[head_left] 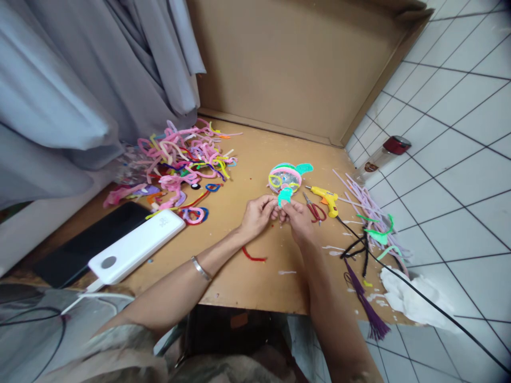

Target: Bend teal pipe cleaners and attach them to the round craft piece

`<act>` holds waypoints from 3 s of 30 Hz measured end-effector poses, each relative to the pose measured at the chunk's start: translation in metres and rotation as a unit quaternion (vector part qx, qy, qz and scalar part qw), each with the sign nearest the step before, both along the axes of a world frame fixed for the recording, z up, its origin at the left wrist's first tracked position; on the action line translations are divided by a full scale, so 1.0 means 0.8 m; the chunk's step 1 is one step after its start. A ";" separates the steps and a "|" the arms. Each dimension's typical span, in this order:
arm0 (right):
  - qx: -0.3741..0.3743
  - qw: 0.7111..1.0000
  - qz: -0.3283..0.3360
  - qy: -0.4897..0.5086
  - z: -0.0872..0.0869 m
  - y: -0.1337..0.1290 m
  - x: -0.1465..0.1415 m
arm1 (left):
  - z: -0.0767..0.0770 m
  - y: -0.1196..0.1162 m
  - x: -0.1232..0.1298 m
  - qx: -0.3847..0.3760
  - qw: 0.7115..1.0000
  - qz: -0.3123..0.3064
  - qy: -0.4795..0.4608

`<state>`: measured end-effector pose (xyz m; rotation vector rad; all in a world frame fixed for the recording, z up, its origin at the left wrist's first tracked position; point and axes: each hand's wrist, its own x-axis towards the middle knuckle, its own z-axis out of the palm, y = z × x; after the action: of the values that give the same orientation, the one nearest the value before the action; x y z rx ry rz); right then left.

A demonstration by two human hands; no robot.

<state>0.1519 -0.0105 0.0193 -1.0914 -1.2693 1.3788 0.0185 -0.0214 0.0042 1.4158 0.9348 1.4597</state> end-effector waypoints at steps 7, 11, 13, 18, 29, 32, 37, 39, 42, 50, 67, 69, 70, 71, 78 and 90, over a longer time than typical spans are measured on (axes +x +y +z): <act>0.007 1.000 0.007 -0.005 0.001 -0.001 0.001 | 0.000 0.001 0.000 -0.021 1.000 -0.010 -0.014; 0.003 1.000 0.003 -0.003 0.000 -0.001 0.001 | 0.000 0.002 -0.001 -0.026 0.999 -0.017 -0.020; -0.001 1.000 -0.002 0.003 0.000 0.000 0.002 | 0.001 0.002 -0.001 -0.027 0.999 -0.025 -0.020; -0.005 1.000 -0.010 0.004 0.001 0.002 0.004 | 0.000 0.001 -0.002 -0.009 1.000 -0.024 0.005; 0.030 0.999 -0.010 -0.009 0.003 -0.001 0.005 | -0.003 0.003 -0.004 0.011 1.000 0.006 0.029; 0.025 1.000 -0.003 -0.009 0.003 -0.001 0.005 | -0.003 0.003 -0.004 0.017 0.999 0.014 0.038; 0.025 1.000 0.001 -0.007 0.004 -0.002 0.004 | -0.002 0.002 -0.003 0.016 0.999 0.018 0.036; 0.025 1.000 0.004 -0.009 0.005 -0.002 0.004 | -0.001 0.001 -0.002 0.016 0.999 0.019 0.035; 0.023 1.000 0.006 -0.013 0.006 -0.003 0.004 | 0.000 0.001 -0.003 0.014 0.999 0.021 0.033; -0.011 0.999 -0.035 -0.006 0.005 0.000 0.005 | -0.001 0.000 -0.003 0.026 0.999 0.035 0.021; -0.021 0.999 -0.041 -0.023 0.003 0.002 0.006 | -0.007 0.002 -0.004 0.074 0.993 0.054 0.067; -0.018 0.999 -0.035 -0.026 0.003 0.002 0.006 | -0.008 0.002 -0.004 0.071 0.994 0.053 0.062; -0.016 0.999 -0.031 -0.027 0.003 0.002 0.006 | -0.008 0.002 -0.004 0.070 0.994 0.052 0.059; -0.014 0.999 -0.029 -0.028 0.004 0.001 0.006 | -0.007 0.002 -0.004 0.068 0.995 0.051 0.054; 0.008 1.000 -0.020 -0.016 0.007 -0.001 0.003 | -0.004 0.002 -0.002 0.041 0.999 0.006 -0.034; 0.047 0.996 -0.066 -0.031 0.010 -0.005 0.000 | -0.007 0.010 -0.007 0.031 0.999 0.030 -0.020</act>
<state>0.1516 -0.0147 0.0275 -1.1399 -1.2692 1.1842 0.0127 -0.0133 -0.0016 1.4080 0.9210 1.5673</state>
